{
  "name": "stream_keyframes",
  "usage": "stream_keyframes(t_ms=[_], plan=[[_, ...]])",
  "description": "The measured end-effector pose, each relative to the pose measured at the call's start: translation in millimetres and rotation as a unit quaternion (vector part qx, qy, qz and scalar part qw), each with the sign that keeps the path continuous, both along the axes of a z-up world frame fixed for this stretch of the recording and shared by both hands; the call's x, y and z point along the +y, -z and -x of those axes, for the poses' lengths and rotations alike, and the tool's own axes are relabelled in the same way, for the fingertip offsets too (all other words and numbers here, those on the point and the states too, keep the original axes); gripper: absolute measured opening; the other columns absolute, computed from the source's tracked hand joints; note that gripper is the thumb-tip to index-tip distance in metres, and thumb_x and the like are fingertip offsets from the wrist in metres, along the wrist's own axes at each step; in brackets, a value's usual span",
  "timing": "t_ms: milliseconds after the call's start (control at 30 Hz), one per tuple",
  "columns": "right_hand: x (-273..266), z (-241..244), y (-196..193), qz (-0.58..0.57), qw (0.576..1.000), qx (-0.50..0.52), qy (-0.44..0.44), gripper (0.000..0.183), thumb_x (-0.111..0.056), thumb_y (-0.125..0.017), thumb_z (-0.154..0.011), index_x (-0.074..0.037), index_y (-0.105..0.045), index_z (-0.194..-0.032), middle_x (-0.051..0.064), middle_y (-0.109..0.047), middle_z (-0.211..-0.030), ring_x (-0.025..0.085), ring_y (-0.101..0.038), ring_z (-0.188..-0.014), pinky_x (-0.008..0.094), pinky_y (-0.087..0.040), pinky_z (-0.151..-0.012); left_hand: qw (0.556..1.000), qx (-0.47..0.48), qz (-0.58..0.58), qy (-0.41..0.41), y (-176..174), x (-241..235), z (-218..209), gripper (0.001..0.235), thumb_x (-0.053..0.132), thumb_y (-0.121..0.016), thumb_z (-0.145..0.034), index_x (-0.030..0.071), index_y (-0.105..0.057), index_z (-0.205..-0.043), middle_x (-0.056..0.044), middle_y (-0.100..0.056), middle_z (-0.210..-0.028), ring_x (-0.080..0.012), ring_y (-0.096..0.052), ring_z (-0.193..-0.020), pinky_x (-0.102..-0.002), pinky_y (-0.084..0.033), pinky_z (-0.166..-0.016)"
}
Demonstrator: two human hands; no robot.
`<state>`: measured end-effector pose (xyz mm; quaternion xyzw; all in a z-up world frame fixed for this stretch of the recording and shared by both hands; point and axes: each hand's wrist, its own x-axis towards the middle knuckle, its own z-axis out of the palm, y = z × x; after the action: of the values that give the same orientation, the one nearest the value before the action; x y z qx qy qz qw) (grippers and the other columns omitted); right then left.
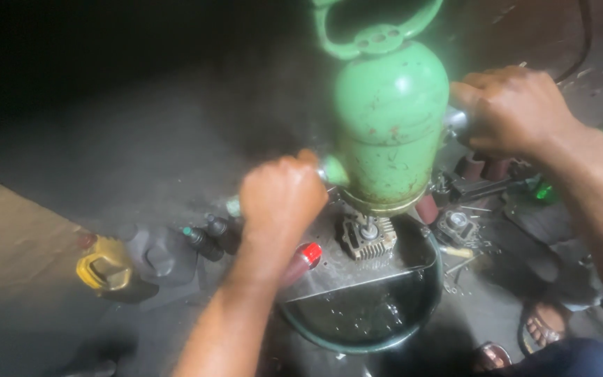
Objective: Boring a motorcycle engine cylinder using a portable vertical boring machine.
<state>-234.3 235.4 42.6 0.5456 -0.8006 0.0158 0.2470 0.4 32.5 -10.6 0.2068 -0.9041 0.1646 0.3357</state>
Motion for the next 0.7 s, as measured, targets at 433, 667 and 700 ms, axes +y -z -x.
stream_keyframes(t_ms=[433,667,700], plan=[[12,-34,-40,0.057,0.994,0.095,0.025,0.022,-0.019,-0.071,-0.079,-0.017,-0.072,-0.101,0.005,-0.072,-0.088,0.029,-0.072,-0.080,0.044,-0.057,-0.063,0.999,-0.023,-0.012,0.039,-56,-15,-8,0.005,0.016,-0.069,-0.070,0.013,-0.070,-0.073,-0.013,-0.071,-0.064,-0.0332,-0.072,-0.059,-0.047,-0.057,-0.050],[22,-35,-29,0.089,0.986,0.132,0.042,0.032,-0.027,-0.078,-0.070,-0.016,-0.070,-0.100,0.002,-0.068,-0.081,0.023,-0.072,-0.079,0.038,-0.056,-0.068,0.991,0.077,0.075,0.075,-48,-25,-5,0.012,0.020,-0.072,-0.067,0.015,-0.062,-0.066,-0.006,-0.064,-0.061,-0.0274,-0.066,-0.056,-0.042,-0.053,-0.050],[26,-31,-23,0.091,0.986,0.138,0.024,0.046,-0.030,-0.080,-0.061,-0.016,-0.070,-0.104,0.001,-0.067,-0.081,0.022,-0.072,-0.080,0.037,-0.057,-0.072,0.985,0.108,0.100,0.090,-45,-27,-5,0.015,0.020,-0.073,-0.066,0.015,-0.059,-0.065,-0.005,-0.062,-0.061,-0.0258,-0.064,-0.055,-0.040,-0.052,-0.051]])
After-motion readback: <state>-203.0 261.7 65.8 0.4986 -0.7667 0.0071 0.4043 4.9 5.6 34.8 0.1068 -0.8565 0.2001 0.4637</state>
